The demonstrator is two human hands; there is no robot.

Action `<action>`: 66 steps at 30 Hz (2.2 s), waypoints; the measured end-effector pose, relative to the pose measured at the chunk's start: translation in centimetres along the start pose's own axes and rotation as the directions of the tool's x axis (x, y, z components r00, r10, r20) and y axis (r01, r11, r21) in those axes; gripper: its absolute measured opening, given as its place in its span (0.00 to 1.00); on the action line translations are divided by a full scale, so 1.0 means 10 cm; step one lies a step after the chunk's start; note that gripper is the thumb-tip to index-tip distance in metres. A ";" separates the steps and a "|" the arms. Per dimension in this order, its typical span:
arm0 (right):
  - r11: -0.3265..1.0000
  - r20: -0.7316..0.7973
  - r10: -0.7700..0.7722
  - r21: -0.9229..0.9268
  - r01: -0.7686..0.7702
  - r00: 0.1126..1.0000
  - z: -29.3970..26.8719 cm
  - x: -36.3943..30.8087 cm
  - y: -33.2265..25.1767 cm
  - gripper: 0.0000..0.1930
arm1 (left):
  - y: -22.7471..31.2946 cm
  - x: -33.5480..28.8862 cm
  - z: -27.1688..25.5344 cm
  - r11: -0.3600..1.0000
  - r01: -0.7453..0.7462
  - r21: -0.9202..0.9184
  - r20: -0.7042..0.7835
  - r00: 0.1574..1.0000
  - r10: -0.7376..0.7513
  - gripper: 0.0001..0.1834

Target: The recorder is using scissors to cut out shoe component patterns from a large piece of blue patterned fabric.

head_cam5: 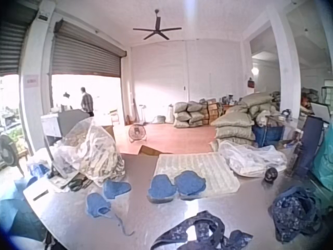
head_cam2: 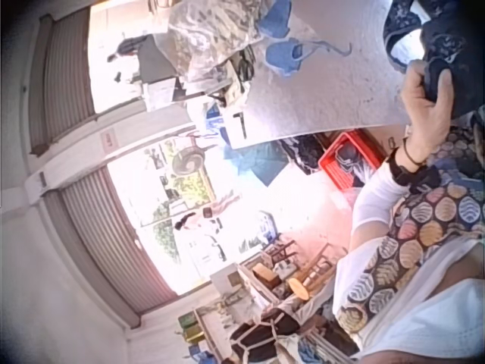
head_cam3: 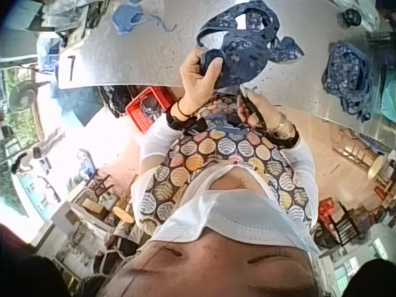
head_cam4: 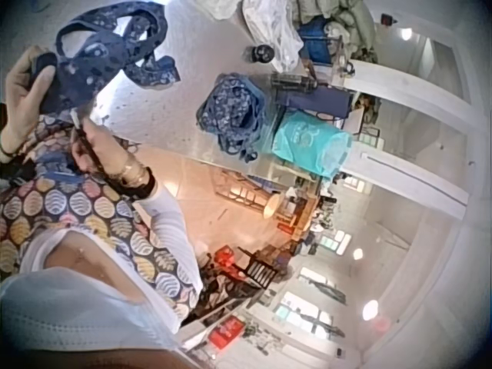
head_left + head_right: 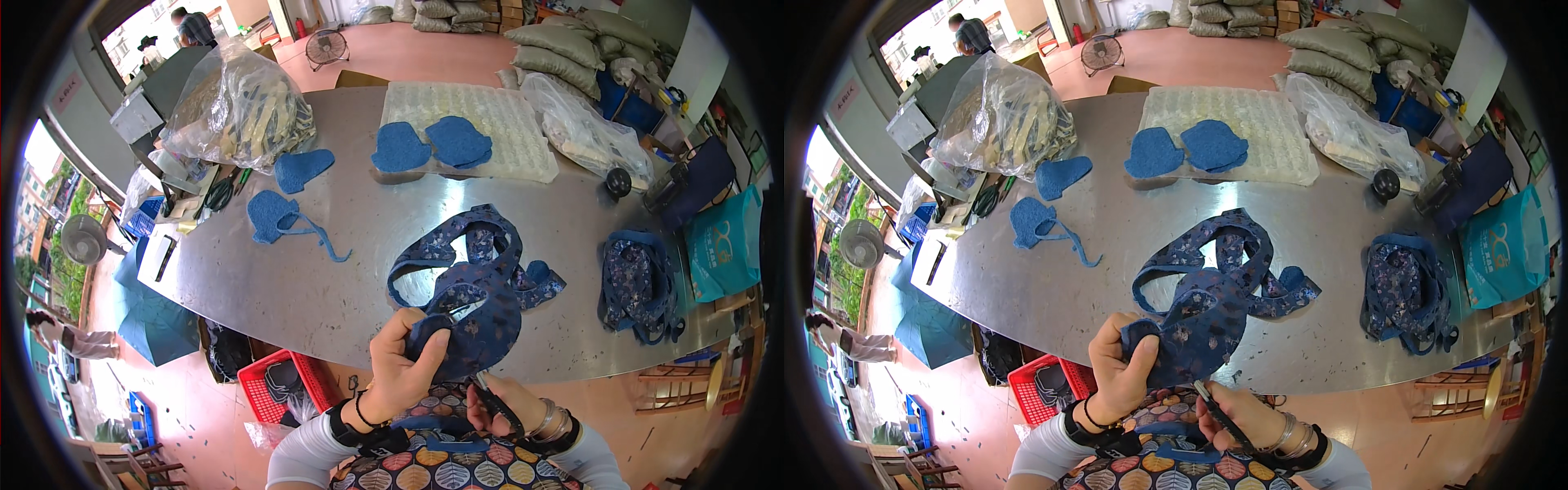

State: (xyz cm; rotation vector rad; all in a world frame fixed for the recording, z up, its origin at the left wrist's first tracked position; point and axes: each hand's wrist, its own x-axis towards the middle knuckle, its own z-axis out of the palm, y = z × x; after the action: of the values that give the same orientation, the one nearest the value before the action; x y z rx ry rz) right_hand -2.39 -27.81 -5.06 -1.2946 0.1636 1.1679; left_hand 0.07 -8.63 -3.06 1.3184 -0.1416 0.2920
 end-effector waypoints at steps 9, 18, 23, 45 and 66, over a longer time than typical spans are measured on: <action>0.963 0.235 -0.218 0.211 0.169 0.947 0.01 0.00 -0.03 0.29 | -0.05 -0.01 -0.05 0.964 0.144 -0.224 0.098 0.987 -0.125 0.10; 0.903 0.372 -0.412 0.047 0.426 0.832 -0.05 0.03 -0.04 0.37 | -0.03 0.00 -0.07 0.973 0.152 -0.173 0.128 0.983 -0.131 0.08; 0.931 0.351 -0.344 0.003 0.366 0.871 -0.07 0.03 -0.06 0.40 | 0.00 -0.01 -0.05 0.983 0.124 -0.133 0.084 0.990 -0.113 0.07; 0.938 0.345 -0.346 0.134 0.319 0.873 -0.18 0.19 0.10 0.34 | -0.02 0.04 -0.08 0.893 0.295 -0.341 0.208 0.950 -0.235 0.08; 0.979 0.203 -0.182 -0.055 0.196 0.962 -0.07 0.03 -0.12 0.24 | -0.01 0.03 -0.12 0.921 0.298 -0.251 0.180 0.949 -0.258 0.07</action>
State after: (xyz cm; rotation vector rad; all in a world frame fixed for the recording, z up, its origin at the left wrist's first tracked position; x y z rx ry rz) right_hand -1.01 -28.02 -4.76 -1.2218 -0.1482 1.1381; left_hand 0.30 -7.50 -3.36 1.0637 -0.1085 -0.0662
